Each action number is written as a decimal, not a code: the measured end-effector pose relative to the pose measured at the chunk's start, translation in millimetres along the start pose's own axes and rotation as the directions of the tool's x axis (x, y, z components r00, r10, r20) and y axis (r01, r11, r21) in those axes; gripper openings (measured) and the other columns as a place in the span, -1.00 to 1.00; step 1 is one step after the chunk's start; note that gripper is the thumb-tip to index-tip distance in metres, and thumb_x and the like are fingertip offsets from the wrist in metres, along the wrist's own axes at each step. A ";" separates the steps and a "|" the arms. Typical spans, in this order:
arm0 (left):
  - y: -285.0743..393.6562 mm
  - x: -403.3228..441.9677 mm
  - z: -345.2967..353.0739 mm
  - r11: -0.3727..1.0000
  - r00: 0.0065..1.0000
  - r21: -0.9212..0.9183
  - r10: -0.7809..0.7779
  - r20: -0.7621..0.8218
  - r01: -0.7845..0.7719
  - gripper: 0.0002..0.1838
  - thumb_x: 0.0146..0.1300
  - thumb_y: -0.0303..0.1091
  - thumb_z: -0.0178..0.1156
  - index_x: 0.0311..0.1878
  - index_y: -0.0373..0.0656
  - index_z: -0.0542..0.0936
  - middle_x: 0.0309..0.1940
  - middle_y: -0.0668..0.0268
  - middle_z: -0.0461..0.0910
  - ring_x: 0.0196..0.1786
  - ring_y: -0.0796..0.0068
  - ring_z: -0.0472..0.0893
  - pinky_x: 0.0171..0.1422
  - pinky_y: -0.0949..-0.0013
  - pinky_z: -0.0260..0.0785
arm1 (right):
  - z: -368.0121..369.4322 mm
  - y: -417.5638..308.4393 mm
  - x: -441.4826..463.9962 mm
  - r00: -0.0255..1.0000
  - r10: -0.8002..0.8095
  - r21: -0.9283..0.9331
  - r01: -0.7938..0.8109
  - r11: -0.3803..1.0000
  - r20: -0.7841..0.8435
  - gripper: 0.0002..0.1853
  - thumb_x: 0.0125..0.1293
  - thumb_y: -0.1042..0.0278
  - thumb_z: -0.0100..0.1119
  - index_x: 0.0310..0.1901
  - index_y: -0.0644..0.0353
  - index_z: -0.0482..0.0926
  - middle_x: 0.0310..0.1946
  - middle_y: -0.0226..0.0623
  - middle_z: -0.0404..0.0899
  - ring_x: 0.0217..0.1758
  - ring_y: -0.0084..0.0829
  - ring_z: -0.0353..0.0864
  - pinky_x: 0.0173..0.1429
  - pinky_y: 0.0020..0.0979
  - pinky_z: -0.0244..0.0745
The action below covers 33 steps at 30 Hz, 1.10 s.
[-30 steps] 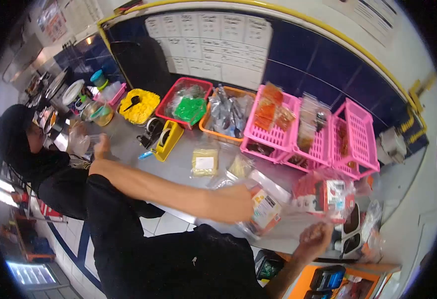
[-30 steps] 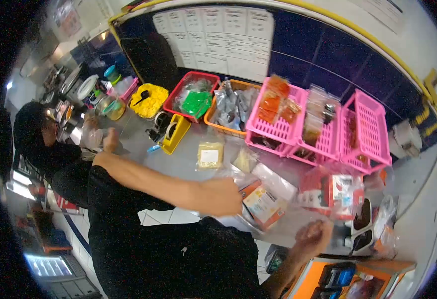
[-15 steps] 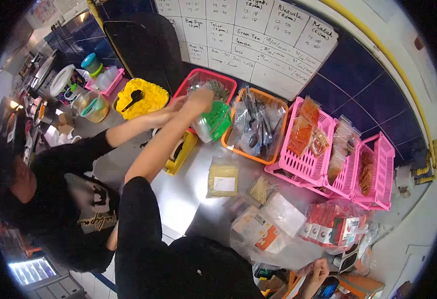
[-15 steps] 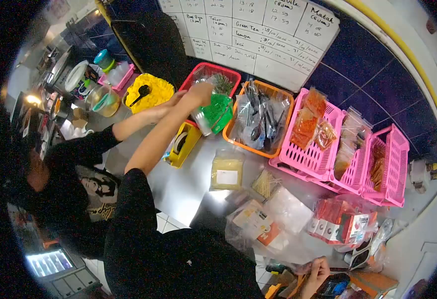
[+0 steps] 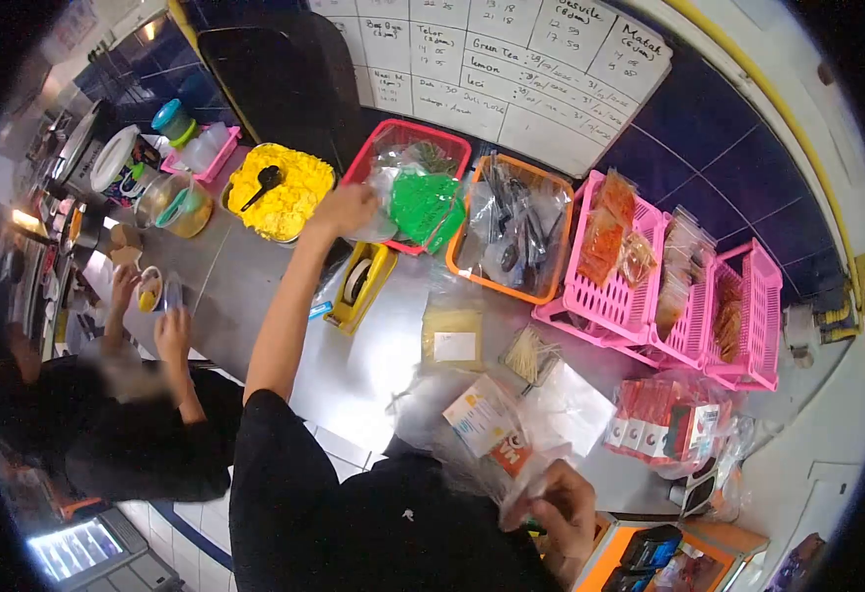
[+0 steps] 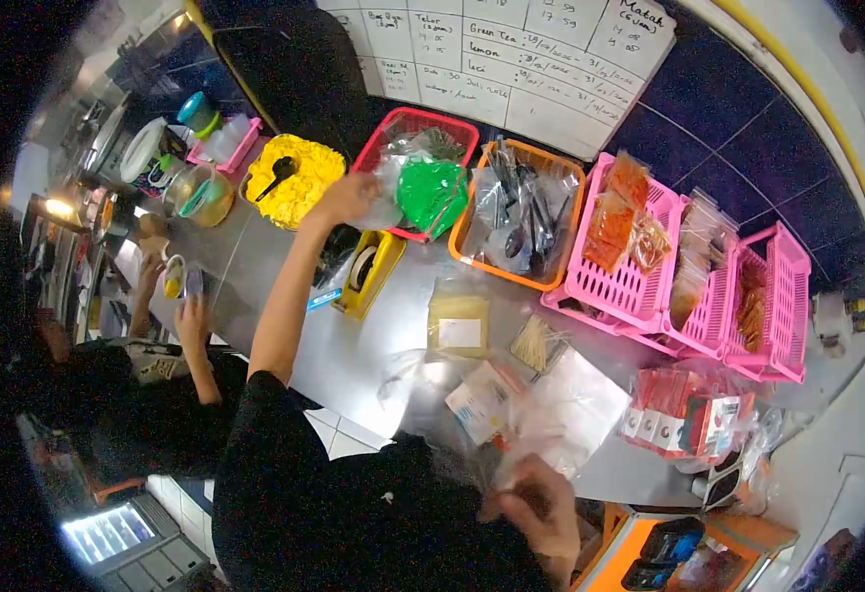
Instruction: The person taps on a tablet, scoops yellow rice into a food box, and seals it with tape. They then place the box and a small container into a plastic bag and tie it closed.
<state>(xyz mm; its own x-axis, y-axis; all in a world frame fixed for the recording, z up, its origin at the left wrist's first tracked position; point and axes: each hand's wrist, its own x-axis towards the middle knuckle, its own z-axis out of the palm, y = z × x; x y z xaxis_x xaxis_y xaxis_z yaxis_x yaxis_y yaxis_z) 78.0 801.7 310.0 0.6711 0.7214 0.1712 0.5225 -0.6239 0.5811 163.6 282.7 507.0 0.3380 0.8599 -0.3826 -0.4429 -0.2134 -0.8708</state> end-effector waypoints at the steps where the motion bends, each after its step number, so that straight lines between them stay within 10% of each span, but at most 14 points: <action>1: -20.5 -4.4 13.8 0.994 0.986 0.104 -0.036 0.162 0.019 -0.61 0.32 -0.09 0.07 -0.06 -0.17 0.71 -0.03 -0.05 0.66 0.08 -0.07 0.62 0.24 0.04 0.43 | 9.7 -2.5 -1.4 0.996 0.073 -0.005 -0.072 0.997 0.050 -0.80 0.36 0.44 0.18 -0.18 0.36 0.39 -0.31 -0.09 0.61 -0.23 -0.29 0.67 -0.08 -0.32 0.57; 3: -34.8 -13.2 21.4 0.975 0.952 0.220 -0.090 0.292 0.025 -0.62 0.32 -0.10 0.09 -0.05 -0.17 0.71 -0.02 -0.06 0.65 0.09 -0.07 0.62 0.25 0.02 0.42 | 12.0 0.9 -7.9 0.986 -0.026 0.055 0.017 0.998 0.162 -0.82 0.36 0.47 0.18 -0.15 0.35 0.40 -0.27 -0.11 0.60 -0.20 -0.30 0.66 -0.04 -0.30 0.56; 8: -18.7 6.0 39.9 0.977 0.981 0.088 -0.193 -0.001 0.192 -0.66 0.22 -0.21 0.13 -0.10 -0.23 0.70 -0.10 -0.09 0.67 0.04 -0.09 0.65 0.22 0.01 0.46 | -4.9 26.4 -13.2 0.961 -0.245 0.262 0.205 0.943 0.127 -0.84 0.36 0.53 0.19 -0.12 0.29 0.41 -0.26 -0.18 0.60 -0.17 -0.33 0.66 0.04 -0.30 0.54; 11: -34.0 25.5 62.4 0.976 0.985 0.140 -0.159 -0.067 0.167 -0.69 0.19 -0.25 0.14 -0.14 -0.25 0.70 -0.14 -0.11 0.68 0.01 -0.11 0.66 0.20 0.01 0.50 | -38.8 81.3 9.2 0.995 -0.098 -0.111 0.099 0.989 0.014 -0.88 0.40 0.54 0.17 -0.13 0.27 0.41 -0.24 -0.25 0.62 -0.11 -0.39 0.66 0.09 -0.35 0.52; 13: -36.4 39.0 65.5 0.965 0.991 0.226 -0.125 -0.050 0.133 -0.69 0.18 -0.25 0.16 -0.15 -0.27 0.70 -0.14 -0.10 0.68 0.02 -0.11 0.67 0.19 0.00 0.50 | -36.9 100.1 4.6 0.993 -0.119 0.026 0.119 0.993 0.009 -0.90 0.42 0.54 0.14 -0.11 0.29 0.44 -0.27 -0.27 0.61 -0.10 -0.44 0.66 0.09 -0.40 0.51; 15: -32.5 44.8 77.4 0.880 0.897 0.189 -0.410 -0.163 0.436 -0.68 0.17 -0.25 0.21 -0.16 -0.31 0.69 -0.12 -0.10 0.69 0.01 -0.10 0.68 0.16 -0.02 0.53 | -34.5 97.5 -1.9 0.993 -0.107 -0.014 0.106 0.994 -0.046 -0.89 0.43 0.51 0.15 -0.10 0.32 0.47 -0.29 -0.26 0.61 -0.11 -0.45 0.66 0.07 -0.41 0.51; 18: -47.9 55.7 88.4 0.872 0.887 0.165 -0.449 -0.107 0.461 -0.65 0.17 -0.17 0.23 -0.18 -0.29 0.69 -0.14 -0.07 0.70 0.00 -0.06 0.69 0.10 -0.02 0.55 | -18.3 70.2 1.3 0.990 -0.093 -0.510 0.026 0.860 -0.106 -0.85 0.42 0.47 0.18 -0.08 0.36 0.55 -0.31 -0.21 0.66 -0.17 -0.43 0.69 0.02 -0.41 0.54; 23: -73.4 73.7 72.6 0.995 0.996 -0.099 -0.012 -0.092 0.003 -0.71 0.22 -0.16 0.14 -0.20 -0.17 0.70 -0.25 -0.09 0.69 -0.09 -0.08 0.70 0.03 -0.03 0.54 | 18.3 31.8 104.0 0.858 -0.473 -0.744 0.180 0.644 -0.201 -0.84 0.37 0.45 0.22 -0.09 0.34 0.62 -0.30 -0.12 0.68 -0.24 -0.34 0.69 -0.08 -0.37 0.53; 26: -56.0 68.1 28.7 0.954 0.997 -0.296 -0.064 -0.034 0.051 -0.65 0.22 -0.07 0.15 -0.24 -0.18 0.69 -0.24 -0.10 0.68 -0.12 -0.13 0.68 0.03 -0.07 0.52 | 60.3 15.6 217.8 0.819 -0.573 -0.775 0.382 0.504 0.031 -0.82 0.36 0.41 0.23 -0.11 0.33 0.61 -0.29 -0.07 0.67 -0.24 -0.24 0.70 -0.13 -0.32 0.51; 33: -41.3 81.4 21.5 0.950 0.941 0.311 -0.131 0.312 0.029 -0.67 0.15 -0.09 0.29 -0.15 -0.12 0.73 -0.17 0.06 0.73 -0.07 0.12 0.74 -0.01 0.10 0.58 | 113.1 56.0 503.8 0.792 -0.553 -0.846 0.462 0.265 0.258 -0.89 0.25 0.52 0.08 -0.25 0.29 0.60 -0.36 -0.01 0.66 -0.29 -0.04 0.67 -0.16 -0.19 0.52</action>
<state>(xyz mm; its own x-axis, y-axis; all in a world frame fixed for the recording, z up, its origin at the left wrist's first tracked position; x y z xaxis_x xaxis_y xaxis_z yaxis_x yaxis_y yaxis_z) 122.4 879.7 282.8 0.7274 0.6665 -0.1632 0.6792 -0.6654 0.3098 215.1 756.3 300.4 0.2982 0.9188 0.2587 0.7413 -0.0522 -0.6691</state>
